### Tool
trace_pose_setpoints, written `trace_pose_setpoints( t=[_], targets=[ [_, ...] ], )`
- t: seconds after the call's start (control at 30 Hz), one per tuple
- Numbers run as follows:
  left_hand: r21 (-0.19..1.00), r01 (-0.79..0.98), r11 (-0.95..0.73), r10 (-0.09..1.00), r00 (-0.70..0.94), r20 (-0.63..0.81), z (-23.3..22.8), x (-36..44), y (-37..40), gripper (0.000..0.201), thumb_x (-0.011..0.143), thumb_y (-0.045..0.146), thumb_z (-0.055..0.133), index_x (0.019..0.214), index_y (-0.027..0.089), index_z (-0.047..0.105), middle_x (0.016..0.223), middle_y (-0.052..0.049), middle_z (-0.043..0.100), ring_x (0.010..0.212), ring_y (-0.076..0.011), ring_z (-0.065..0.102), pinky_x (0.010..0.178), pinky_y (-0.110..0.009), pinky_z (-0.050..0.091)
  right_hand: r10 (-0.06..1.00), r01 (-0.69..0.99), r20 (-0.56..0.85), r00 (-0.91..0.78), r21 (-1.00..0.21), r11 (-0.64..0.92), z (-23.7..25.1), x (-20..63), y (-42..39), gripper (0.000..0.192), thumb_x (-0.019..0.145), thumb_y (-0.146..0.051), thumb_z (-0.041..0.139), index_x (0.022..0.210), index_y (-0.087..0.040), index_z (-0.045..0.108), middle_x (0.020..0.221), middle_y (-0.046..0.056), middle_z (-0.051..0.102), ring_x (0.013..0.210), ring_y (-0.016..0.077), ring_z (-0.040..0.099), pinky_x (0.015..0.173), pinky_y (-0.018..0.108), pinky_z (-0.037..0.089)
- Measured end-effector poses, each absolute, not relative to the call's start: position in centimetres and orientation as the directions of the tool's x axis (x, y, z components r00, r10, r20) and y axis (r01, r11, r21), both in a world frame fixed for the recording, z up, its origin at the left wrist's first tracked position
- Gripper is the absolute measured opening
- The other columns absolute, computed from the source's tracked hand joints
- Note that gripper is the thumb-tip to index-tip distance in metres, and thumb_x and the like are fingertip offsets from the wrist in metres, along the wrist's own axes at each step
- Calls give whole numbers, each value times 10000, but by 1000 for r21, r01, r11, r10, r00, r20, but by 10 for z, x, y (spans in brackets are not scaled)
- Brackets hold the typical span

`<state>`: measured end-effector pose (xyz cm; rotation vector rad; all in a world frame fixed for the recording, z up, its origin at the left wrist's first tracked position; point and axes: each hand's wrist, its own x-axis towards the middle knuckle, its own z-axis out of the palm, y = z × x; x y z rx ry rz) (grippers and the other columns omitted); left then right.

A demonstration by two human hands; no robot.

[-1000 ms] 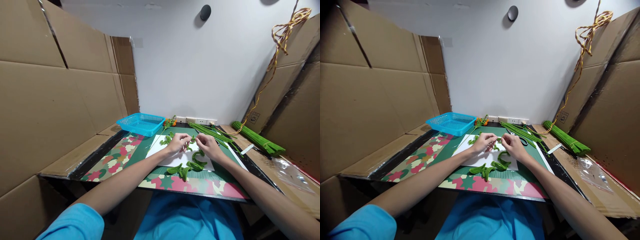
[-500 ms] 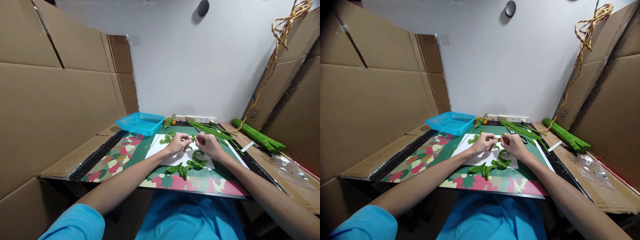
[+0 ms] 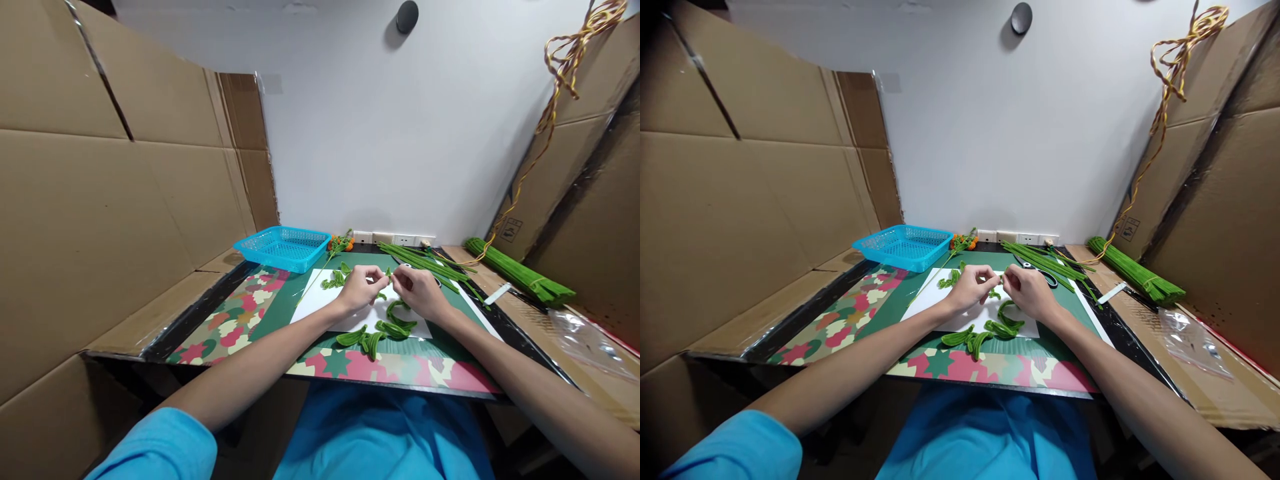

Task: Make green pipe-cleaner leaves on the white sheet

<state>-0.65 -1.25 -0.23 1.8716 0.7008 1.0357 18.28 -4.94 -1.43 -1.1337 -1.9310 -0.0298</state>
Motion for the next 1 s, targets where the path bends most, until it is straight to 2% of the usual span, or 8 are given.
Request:
trace_pose_setpoints(
  t=[0.4, 0.8, 1.0],
  targets=[
    [898, 106, -428, 779, 546, 308, -3, -10, -16, 299, 856, 405, 700, 708, 156, 625, 578, 42, 550, 383, -78, 489, 398, -212, 318, 711, 750, 666, -228, -345, 564, -16, 182, -49, 214, 928, -260, 547, 717, -222, 543, 591, -13, 561, 515, 144, 464, 564, 264, 326],
    [923, 38, -382, 792, 528, 307, -4, -7, -11, 312, 848, 462, 694, 793, 157, 653, 560, 53, 518, 429, -81, 455, 424, -218, 379, 728, 702, 654, -205, -420, 575, -12, 181, -53, 160, 996, -316, 529, 964, -197, 631, 612, -36, 555, 527, 150, 489, 557, 264, 339],
    [925, 39, -379, 781, 550, 297, 0, -8, -14, 348, 846, 493, 707, 790, 154, 650, 579, 45, 538, 435, -83, 461, 424, -223, 387, 731, 665, 646, -221, -448, 597, -11, 179, -54, 199, 993, -305, 518, 830, -210, 578, 609, -36, 541, 534, 141, 480, 553, 263, 343]
  ],
)
